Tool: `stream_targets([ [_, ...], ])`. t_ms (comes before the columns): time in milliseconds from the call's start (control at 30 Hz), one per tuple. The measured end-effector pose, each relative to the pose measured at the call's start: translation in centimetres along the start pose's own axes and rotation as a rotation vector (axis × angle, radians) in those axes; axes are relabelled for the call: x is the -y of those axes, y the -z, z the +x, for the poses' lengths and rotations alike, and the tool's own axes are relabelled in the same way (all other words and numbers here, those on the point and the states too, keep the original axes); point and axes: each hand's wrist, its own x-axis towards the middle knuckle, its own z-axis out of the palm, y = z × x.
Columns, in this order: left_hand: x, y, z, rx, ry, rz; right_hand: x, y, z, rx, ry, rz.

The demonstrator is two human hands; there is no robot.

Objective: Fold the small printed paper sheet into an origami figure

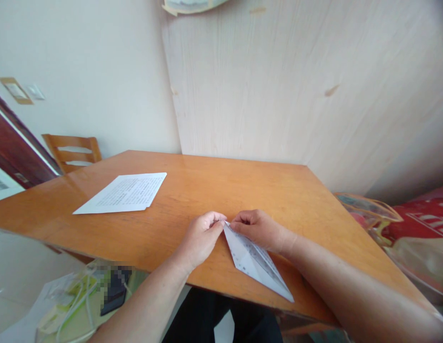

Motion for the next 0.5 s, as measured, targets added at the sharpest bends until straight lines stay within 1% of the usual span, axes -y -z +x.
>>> stream_targets([
  [133, -0.08, 0.02, -0.15, -0.05, 0.01, 0.013, 0.1, 0.06, -0.1, 0.016, -0.01, 0.014],
  [367, -0.54, 0.13, -0.25, -0.017, 0.024, -0.015, -0.05, 0.0, -0.12, 0.029, -0.015, 0.041],
  [500, -0.7, 0.1, -0.33, -0.02, 0.037, -0.049, 0.01, 0.03, -0.17, 0.02, -0.011, 0.031],
])
